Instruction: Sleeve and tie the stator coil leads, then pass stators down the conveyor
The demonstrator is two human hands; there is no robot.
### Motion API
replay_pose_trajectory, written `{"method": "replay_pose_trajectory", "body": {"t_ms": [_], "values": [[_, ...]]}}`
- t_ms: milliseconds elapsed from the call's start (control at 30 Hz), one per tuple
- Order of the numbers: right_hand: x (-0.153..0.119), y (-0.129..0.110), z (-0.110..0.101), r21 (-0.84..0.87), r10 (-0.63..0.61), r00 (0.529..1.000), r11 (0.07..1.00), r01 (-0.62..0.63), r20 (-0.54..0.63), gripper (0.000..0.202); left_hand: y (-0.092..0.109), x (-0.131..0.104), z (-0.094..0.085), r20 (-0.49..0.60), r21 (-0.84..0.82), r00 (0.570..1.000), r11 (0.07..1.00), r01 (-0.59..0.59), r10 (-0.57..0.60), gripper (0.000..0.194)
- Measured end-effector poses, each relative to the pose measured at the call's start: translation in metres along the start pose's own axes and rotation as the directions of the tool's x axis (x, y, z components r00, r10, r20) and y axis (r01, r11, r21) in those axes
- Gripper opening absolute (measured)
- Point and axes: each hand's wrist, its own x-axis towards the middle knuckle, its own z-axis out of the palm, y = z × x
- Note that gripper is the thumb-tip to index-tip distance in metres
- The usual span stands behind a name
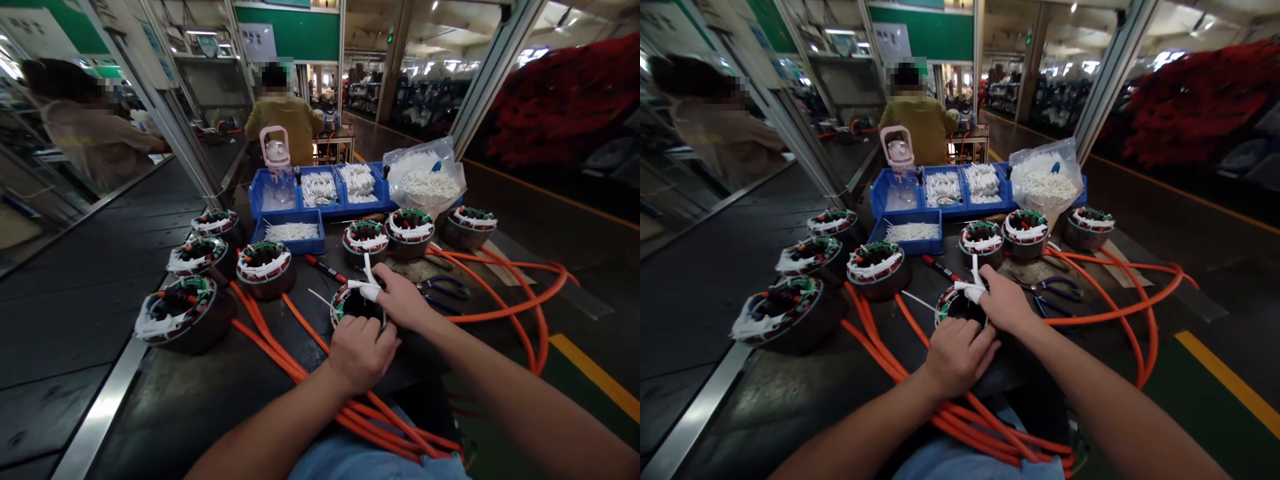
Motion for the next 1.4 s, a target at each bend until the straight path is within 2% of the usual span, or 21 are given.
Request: {"method": "replay_pose_trajectory", "body": {"t_ms": [167, 233, 300, 367, 433, 533, 600, 667, 800, 1000, 1100, 1200, 1300, 1400], "values": [[-0.004, 0.000, 0.003, 0.039, -0.008, 1.000, 0.999, 0.009, -0.027, 0.016, 0.000, 0.003, -0.002, -0.001, 0.000, 1.000, 1.000, -0.006, 0.006, 0.020], [-0.004, 0.004, 0.002, 0.060, -0.062, 0.998, 0.996, 0.063, -0.025, 0.022, 0.000, 0.003, -0.002, -0.017, 0.007, 1.000, 1.000, -0.008, 0.008, 0.020], [0.006, 0.017, -0.006, 0.083, -0.130, 0.991, 0.988, 0.133, -0.041, 0.026, 0.000, 0.004, -0.003, -0.042, 0.012, 0.999, 1.000, -0.006, 0.007, 0.021], [0.026, 0.039, -0.025, 0.069, -0.130, 0.982, 0.988, 0.140, -0.140, 0.025, 0.000, 0.005, -0.002, -0.055, 0.012, 0.998, 1.000, -0.005, 0.005, 0.023], [0.054, 0.067, -0.053, 0.012, -0.026, 0.945, 0.999, 0.032, -0.326, 0.027, 0.000, 0.005, -0.001, -0.055, 0.011, 0.998, 1.000, -0.005, 0.005, 0.024], [0.096, 0.109, -0.096, -0.073, 0.108, 0.819, 0.981, -0.180, -0.563, 0.037, 0.000, 0.004, 0.002, -0.059, 0.011, 0.998, 1.000, -0.004, 0.005, 0.023], [0.117, 0.131, -0.115, -0.136, 0.131, 0.767, 0.952, -0.274, -0.627, 0.041, 0.000, 0.003, 0.004, -0.070, 0.011, 0.998, 1.000, -0.007, 0.008, 0.024], [0.131, 0.146, -0.125, -0.204, 0.121, 0.757, 0.925, -0.321, -0.642, 0.037, 0.000, 0.003, 0.004, -0.088, 0.010, 0.996, 1.000, -0.012, 0.013, 0.025], [0.141, 0.162, -0.126, -0.301, 0.079, 0.766, 0.890, -0.342, -0.638, 0.026, -0.001, 0.005, 0.002, -0.100, 0.010, 0.995, 1.000, -0.020, 0.021, 0.025], [0.137, 0.172, -0.127, -0.346, 0.039, 0.779, 0.881, -0.322, -0.625, 0.027, 0.002, 0.006, 0.001, -0.090, 0.039, 0.996, 0.999, -0.007, 0.011, 0.022], [0.136, 0.177, -0.131, -0.310, 0.058, 0.784, 0.898, -0.311, -0.618, 0.027, 0.003, 0.004, 0.001, -0.097, 0.047, 0.995, 0.999, -0.001, 0.006, 0.022], [0.135, 0.180, -0.132, -0.258, 0.098, 0.769, 0.909, -0.328, -0.632, 0.029, 0.004, 0.003, 0.002, -0.101, 0.067, 0.995, 0.998, -0.013, 0.019, 0.023], [0.132, 0.183, -0.129, -0.245, 0.085, 0.761, 0.919, -0.309, -0.643, 0.032, 0.004, 0.002, 0.001, -0.093, 0.083, 0.995, 0.996, -0.024, 0.031, 0.024], [0.130, 0.185, -0.127, -0.191, 0.089, 0.735, 0.939, -0.287, -0.672, 0.027, 0.004, 0.001, 0.002, -0.099, 0.099, 0.994, 0.995, -0.029, 0.039, 0.025]]}}
